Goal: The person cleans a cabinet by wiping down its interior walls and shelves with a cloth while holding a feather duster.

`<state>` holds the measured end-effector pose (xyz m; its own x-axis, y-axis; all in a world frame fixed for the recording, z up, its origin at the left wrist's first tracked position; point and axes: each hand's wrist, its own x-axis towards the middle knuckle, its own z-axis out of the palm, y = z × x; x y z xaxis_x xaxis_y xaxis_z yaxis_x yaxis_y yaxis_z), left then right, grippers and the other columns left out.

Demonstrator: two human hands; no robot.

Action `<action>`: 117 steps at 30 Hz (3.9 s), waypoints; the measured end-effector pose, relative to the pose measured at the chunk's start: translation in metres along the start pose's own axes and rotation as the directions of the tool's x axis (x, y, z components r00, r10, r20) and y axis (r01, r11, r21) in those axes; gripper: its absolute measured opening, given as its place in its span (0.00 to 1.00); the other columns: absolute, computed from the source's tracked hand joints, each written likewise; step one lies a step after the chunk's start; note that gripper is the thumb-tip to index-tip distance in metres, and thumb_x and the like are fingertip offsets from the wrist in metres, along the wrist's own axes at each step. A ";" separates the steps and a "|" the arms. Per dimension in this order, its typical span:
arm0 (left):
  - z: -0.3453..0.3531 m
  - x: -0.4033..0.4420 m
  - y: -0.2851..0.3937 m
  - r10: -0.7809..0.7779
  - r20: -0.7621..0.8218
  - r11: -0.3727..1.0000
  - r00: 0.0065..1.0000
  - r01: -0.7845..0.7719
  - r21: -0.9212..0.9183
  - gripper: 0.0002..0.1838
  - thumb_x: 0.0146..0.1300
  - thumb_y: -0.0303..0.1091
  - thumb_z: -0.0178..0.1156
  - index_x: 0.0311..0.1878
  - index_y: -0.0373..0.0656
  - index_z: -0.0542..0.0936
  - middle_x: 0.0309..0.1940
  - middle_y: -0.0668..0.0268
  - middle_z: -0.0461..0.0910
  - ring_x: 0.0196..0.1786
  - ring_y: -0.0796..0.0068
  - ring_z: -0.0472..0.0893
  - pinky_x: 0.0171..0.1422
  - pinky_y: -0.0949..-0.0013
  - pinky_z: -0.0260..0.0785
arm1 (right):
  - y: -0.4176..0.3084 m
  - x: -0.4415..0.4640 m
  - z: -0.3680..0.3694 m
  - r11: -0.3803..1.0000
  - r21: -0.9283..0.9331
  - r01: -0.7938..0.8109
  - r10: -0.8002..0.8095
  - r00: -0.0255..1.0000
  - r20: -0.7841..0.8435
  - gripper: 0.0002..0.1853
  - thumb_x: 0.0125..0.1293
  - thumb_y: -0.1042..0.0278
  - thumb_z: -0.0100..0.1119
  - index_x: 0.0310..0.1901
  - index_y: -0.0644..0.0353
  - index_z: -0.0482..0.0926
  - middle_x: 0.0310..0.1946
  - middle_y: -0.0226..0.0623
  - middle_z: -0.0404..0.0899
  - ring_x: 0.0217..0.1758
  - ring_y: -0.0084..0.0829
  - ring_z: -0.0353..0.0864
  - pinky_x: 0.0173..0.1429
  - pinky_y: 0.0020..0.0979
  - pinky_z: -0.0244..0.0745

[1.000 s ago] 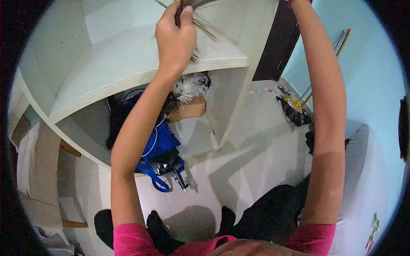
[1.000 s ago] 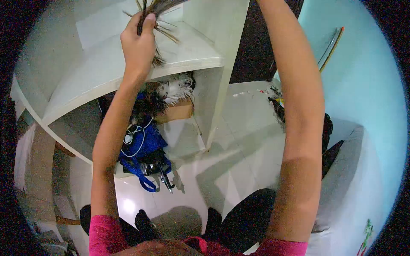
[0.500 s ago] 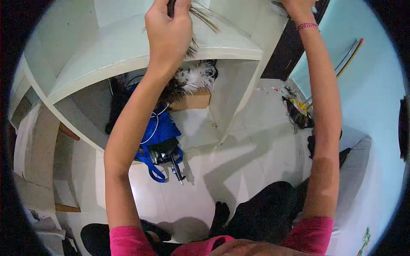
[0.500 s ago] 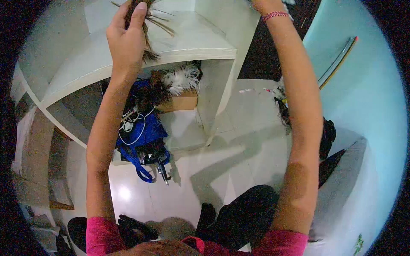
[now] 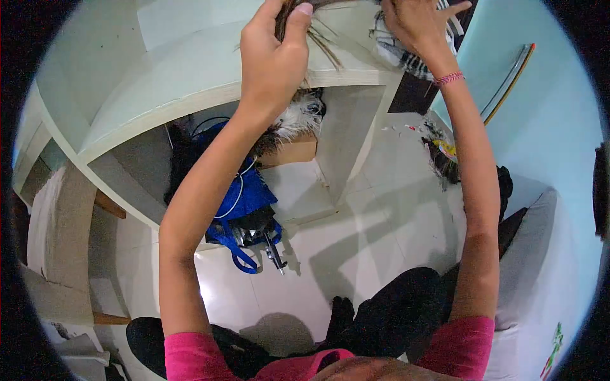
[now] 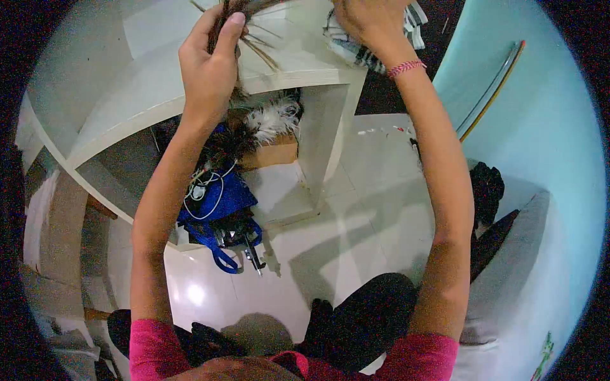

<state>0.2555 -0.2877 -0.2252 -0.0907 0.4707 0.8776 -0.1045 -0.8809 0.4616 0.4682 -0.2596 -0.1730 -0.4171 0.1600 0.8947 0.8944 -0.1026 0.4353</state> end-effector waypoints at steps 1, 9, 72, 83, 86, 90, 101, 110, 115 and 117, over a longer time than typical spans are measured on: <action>0.001 0.002 0.003 0.017 0.024 0.998 1.000 -0.016 -0.060 0.12 0.69 0.29 0.50 0.48 0.29 0.74 0.35 0.68 0.76 0.38 0.81 0.71 0.45 0.77 0.64 | -0.007 -0.001 -0.002 0.993 -0.113 0.034 -0.026 0.997 0.077 0.14 0.59 0.63 0.51 0.42 0.61 0.77 0.49 0.47 0.76 0.72 0.58 0.46 0.60 0.80 0.23; -0.023 -0.008 -0.013 -0.001 -0.048 1.000 0.999 0.003 0.027 0.16 0.66 0.35 0.57 0.50 0.32 0.77 0.32 0.72 0.75 0.34 0.85 0.69 0.39 0.80 0.63 | 0.005 -0.009 0.003 0.982 -0.043 0.182 -0.169 0.963 0.207 0.22 0.59 0.54 0.54 0.53 0.56 0.76 0.63 0.44 0.65 0.74 0.41 0.46 0.75 0.54 0.34; -0.085 -0.074 0.037 0.002 -0.298 0.993 0.954 -0.038 -0.113 0.13 0.69 0.31 0.51 0.52 0.33 0.71 0.33 0.73 0.73 0.32 0.88 0.67 0.36 0.84 0.60 | -0.177 -0.061 -0.004 0.842 0.537 -0.042 0.202 0.949 -0.243 0.20 0.51 0.48 0.59 0.38 0.54 0.80 0.35 0.33 0.78 0.39 0.38 0.74 0.47 0.40 0.71; -0.107 -0.058 0.022 0.234 -0.364 0.972 0.901 -0.219 0.081 0.14 0.68 0.34 0.53 0.50 0.32 0.72 0.39 0.68 0.76 0.40 0.82 0.72 0.48 0.79 0.65 | -0.291 -0.022 0.002 0.777 0.616 -0.130 0.310 0.931 -0.194 0.17 0.51 0.53 0.56 0.37 0.55 0.81 0.35 0.34 0.80 0.41 0.39 0.76 0.47 0.38 0.73; -0.151 -0.048 0.025 0.299 -0.339 0.953 0.892 -0.260 0.155 0.12 0.68 0.34 0.53 0.48 0.35 0.73 0.35 0.71 0.75 0.34 0.85 0.71 0.39 0.82 0.65 | -0.283 0.004 -0.047 0.698 0.679 -0.228 0.294 0.956 0.018 0.22 0.50 0.47 0.57 0.38 0.56 0.82 0.40 0.34 0.81 0.39 0.39 0.79 0.51 0.43 0.73; -0.199 -0.036 0.042 0.197 -0.347 0.979 0.917 -0.166 0.117 0.07 0.68 0.35 0.53 0.44 0.42 0.73 0.24 0.77 0.70 0.20 0.92 0.63 0.21 0.85 0.54 | -0.277 0.009 -0.042 0.815 0.463 -0.348 0.347 0.933 0.091 0.22 0.56 0.47 0.55 0.43 0.56 0.80 0.47 0.37 0.78 0.43 0.42 0.78 0.61 0.45 0.62; -0.267 -0.029 0.044 0.144 -0.282 0.989 0.949 -0.125 0.084 0.13 0.67 0.30 0.53 0.50 0.32 0.74 0.39 0.66 0.78 0.42 0.81 0.74 0.49 0.77 0.66 | -0.295 0.007 -0.039 0.843 0.313 -0.438 0.460 0.888 0.003 0.29 0.53 0.38 0.57 0.48 0.52 0.79 0.52 0.35 0.77 0.65 0.46 0.62 0.64 0.67 0.42; -0.306 -0.024 0.074 0.039 -0.262 0.996 0.964 -0.015 0.093 0.09 0.66 0.32 0.56 0.46 0.38 0.78 0.25 0.78 0.72 0.21 0.92 0.62 0.21 0.84 0.50 | -0.388 0.044 -0.089 0.811 0.510 -0.288 0.274 0.956 0.105 0.28 0.56 0.37 0.54 0.45 0.53 0.80 0.46 0.39 0.80 0.59 0.45 0.69 0.63 0.66 0.41; -0.325 -0.016 0.094 -0.053 -0.270 0.998 0.961 0.045 -0.035 0.09 0.65 0.34 0.58 0.44 0.40 0.78 0.22 0.78 0.70 0.19 0.92 0.62 0.20 0.83 0.50 | -0.360 0.037 -0.064 0.804 0.310 -0.508 0.449 0.860 0.245 0.27 0.63 0.42 0.45 0.39 0.60 0.82 0.44 0.50 0.80 0.54 0.45 0.75 0.66 0.56 0.48; -0.335 -0.009 0.105 0.060 -0.220 0.998 0.974 -0.060 0.007 0.11 0.67 0.32 0.55 0.46 0.35 0.77 0.29 0.73 0.73 0.29 0.87 0.67 0.32 0.81 0.57 | -0.342 0.052 -0.074 0.753 0.250 -0.609 0.494 0.773 0.398 0.28 0.64 0.43 0.42 0.38 0.62 0.82 0.44 0.53 0.79 0.55 0.46 0.75 0.66 0.53 0.52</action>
<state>-0.0866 -0.3677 -0.2274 -0.3129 0.4167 0.8535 -0.0924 -0.9077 0.4093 0.1286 -0.2889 -0.2676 0.1832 0.4635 0.8670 0.9676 0.0712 -0.2425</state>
